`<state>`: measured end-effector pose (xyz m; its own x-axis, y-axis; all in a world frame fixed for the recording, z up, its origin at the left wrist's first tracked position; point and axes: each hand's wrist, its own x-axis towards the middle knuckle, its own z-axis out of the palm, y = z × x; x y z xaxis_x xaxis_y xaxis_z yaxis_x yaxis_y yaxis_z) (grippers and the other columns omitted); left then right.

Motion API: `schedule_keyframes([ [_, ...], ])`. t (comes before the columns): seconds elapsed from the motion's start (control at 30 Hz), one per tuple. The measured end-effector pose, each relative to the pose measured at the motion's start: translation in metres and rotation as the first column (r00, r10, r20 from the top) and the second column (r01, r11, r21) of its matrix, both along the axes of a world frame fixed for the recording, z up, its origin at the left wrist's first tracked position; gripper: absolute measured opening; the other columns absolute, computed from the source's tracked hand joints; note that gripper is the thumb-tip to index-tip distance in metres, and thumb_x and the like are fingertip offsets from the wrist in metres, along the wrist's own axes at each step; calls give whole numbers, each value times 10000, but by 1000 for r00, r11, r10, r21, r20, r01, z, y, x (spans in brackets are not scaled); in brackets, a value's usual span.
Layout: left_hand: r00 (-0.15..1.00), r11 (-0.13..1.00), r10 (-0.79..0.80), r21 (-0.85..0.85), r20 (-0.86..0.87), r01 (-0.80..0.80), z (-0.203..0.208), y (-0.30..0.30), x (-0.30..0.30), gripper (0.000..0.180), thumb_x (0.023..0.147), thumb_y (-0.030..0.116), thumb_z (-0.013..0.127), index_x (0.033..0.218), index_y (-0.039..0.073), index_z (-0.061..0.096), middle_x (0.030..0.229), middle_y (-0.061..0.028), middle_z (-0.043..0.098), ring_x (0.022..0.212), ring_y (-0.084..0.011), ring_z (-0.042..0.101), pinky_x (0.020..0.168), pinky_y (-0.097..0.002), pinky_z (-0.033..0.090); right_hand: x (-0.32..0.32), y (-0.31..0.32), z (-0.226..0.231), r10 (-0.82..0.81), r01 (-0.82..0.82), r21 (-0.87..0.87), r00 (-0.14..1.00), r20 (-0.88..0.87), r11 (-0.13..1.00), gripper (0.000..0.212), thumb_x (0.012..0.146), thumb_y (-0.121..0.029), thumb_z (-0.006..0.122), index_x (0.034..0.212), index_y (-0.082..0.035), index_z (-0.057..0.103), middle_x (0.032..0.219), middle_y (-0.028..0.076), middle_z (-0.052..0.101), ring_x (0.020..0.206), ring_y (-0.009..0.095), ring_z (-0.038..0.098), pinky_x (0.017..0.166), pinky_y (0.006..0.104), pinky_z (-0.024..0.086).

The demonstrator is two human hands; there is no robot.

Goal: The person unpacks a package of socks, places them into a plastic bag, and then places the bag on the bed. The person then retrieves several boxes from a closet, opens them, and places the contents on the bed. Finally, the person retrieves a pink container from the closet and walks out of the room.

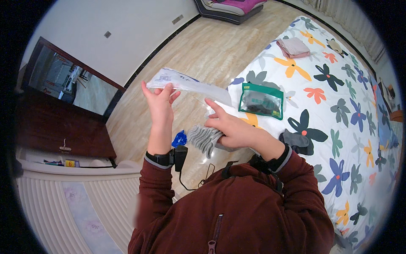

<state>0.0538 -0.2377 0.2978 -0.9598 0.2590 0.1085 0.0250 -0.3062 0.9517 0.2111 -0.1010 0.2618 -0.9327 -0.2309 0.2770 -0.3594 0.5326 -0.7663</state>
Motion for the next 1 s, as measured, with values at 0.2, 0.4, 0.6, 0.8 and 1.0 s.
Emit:
schedule_keyframes([
  [0.2, 1000, 1000, 16, 7, -16, -16, 5, 2, 0, 839, 780, -38, 521, 1335, 131, -85, 979, -139, 491, 771, -195, 558, 602, -320, 526, -4, 4, -1, -107, 103, -45, 991, -81, 994, 429, 584, 37, 586, 999, -40, 508, 1339, 242, 175, 1017, 327, 476, 867, 350, 402],
  [0.4, 999, 999, 41, 35, -17, -40, 8, 3, -1, 831, 774, -55, 505, 1337, 138, -75, 936, -130, 473, 743, -179, 541, 591, -317, 535, -3, 6, 2, -162, 151, -107, 981, -110, 983, 412, 603, 35, 603, 998, -33, 506, 1312, 214, 212, 984, 299, 485, 848, 344, 409],
  [0.6, 999, 998, 46, 41, -25, -45, 10, 7, -1, 823, 773, -60, 500, 1338, 137, -66, 954, -136, 463, 739, -173, 530, 593, -317, 532, 0, 5, 7, -124, 107, -120, 982, -145, 987, 409, 607, 48, 591, 999, -36, 510, 1317, 201, 205, 970, 297, 490, 846, 347, 409],
  [0.8, 999, 999, 34, 30, -41, -33, 13, 11, 3, 815, 775, -61, 492, 1338, 140, -62, 969, -139, 455, 762, -176, 523, 603, -324, 530, -1, 7, 8, -151, 132, -117, 975, -164, 984, 413, 606, 38, 601, 1001, -43, 511, 1338, 208, 174, 958, 300, 495, 844, 347, 409],
  [1.0, 999, 999, 35, 38, -29, -34, 15, 13, 8, 814, 779, -59, 492, 1339, 156, -59, 999, -150, 461, 773, -184, 533, 607, -321, 527, 0, 8, 6, -158, 139, -146, 979, -129, 979, 423, 621, 31, 604, 1022, -51, 497, 1309, 219, 199, 945, 287, 504, 837, 336, 411],
])
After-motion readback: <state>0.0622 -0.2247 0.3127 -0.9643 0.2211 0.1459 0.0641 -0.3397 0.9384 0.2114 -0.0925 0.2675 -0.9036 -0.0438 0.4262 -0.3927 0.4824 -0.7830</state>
